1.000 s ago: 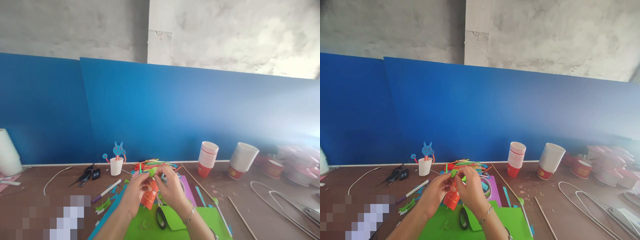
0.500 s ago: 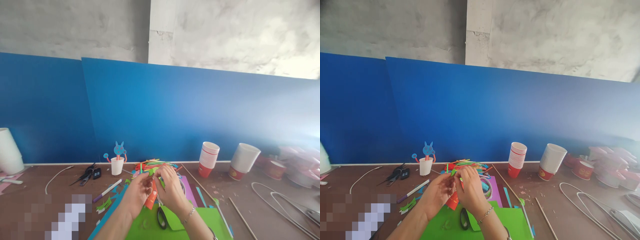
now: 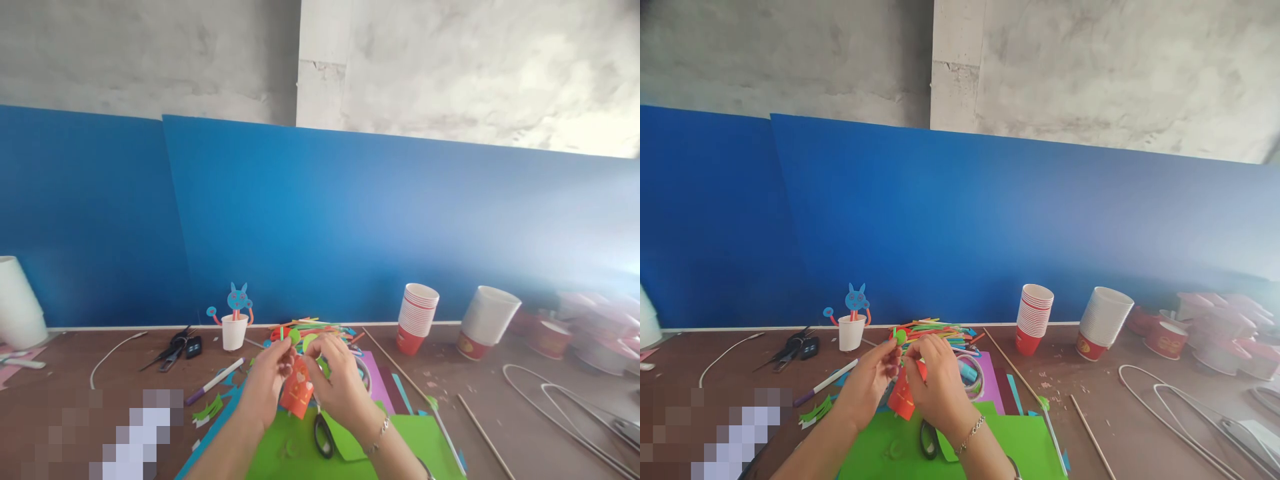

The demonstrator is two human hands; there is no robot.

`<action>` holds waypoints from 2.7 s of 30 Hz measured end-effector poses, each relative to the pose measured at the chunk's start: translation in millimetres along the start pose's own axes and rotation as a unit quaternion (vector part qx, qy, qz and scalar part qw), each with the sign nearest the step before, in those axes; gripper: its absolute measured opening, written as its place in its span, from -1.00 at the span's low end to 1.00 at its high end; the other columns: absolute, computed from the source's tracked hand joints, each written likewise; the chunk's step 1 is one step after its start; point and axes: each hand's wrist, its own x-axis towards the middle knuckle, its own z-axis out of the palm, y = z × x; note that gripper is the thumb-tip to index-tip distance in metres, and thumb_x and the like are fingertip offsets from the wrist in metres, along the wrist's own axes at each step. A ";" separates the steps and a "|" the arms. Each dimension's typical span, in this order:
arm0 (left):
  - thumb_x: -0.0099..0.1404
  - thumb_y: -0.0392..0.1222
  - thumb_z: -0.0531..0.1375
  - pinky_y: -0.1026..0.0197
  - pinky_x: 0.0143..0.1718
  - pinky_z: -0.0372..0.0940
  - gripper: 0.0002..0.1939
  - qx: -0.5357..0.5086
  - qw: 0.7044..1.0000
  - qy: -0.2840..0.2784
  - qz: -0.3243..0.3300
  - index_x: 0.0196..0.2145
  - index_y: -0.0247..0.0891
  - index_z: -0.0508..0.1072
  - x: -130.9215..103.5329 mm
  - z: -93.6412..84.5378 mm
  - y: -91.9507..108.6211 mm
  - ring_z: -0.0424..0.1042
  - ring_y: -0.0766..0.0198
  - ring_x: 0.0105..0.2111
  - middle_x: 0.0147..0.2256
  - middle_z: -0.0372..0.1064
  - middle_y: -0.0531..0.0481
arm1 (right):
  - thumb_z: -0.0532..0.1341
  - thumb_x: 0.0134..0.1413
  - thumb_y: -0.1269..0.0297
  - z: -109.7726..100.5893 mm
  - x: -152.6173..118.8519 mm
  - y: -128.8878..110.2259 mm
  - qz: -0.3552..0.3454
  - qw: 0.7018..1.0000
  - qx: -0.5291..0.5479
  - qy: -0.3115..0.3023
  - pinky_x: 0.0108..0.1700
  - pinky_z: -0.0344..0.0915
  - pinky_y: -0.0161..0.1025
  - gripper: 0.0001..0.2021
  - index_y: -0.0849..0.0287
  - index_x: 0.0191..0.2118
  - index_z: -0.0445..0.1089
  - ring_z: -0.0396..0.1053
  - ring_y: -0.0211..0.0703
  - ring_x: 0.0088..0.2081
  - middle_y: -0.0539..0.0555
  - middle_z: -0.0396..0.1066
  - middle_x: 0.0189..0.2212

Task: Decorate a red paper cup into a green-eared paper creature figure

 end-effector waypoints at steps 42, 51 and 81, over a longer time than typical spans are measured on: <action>-0.12 0.23 0.35 0.31 -0.46 0.15 -0.51 0.140 0.982 -0.126 -0.025 -0.57 -0.29 0.38 -4.1 0.9 1.7 0.22 0.38 -0.55 -0.58 0.25 0.07 | 0.15 -0.11 0.52 -13.3 6.5 13.5 0.155 0.975 0.158 -0.032 -0.25 0.22 -0.25 -0.76 0.12 -0.29 0.42 0.34 -0.15 -0.24 0.04 0.42 -0.29; 0.05 0.31 0.13 0.20 -0.39 0.15 -0.52 0.346 0.934 -0.081 0.041 -0.59 -0.19 0.24 0.9 -4.1 -3.6 0.30 0.18 -0.46 -0.57 0.25 0.03 | 0.23 -0.08 0.22 -18.1 11.2 22.7 0.296 0.916 0.271 -0.022 -0.41 0.15 -0.28 -0.85 0.18 -0.53 0.34 0.26 -0.25 -0.50 -0.02 0.34 -0.58; -0.01 0.09 0.23 0.11 -0.40 0.30 -0.50 0.385 0.910 0.056 0.145 -0.22 -0.14 0.10 9.5 -5.7 -34.6 0.47 0.02 -0.29 -0.23 0.40 -0.13 | 0.15 -0.01 0.15 -41.5 5.3 79.2 0.277 0.949 0.153 0.013 -0.43 0.18 -0.26 -0.78 0.19 -0.35 0.43 0.26 -0.20 -0.50 -0.03 0.34 -0.58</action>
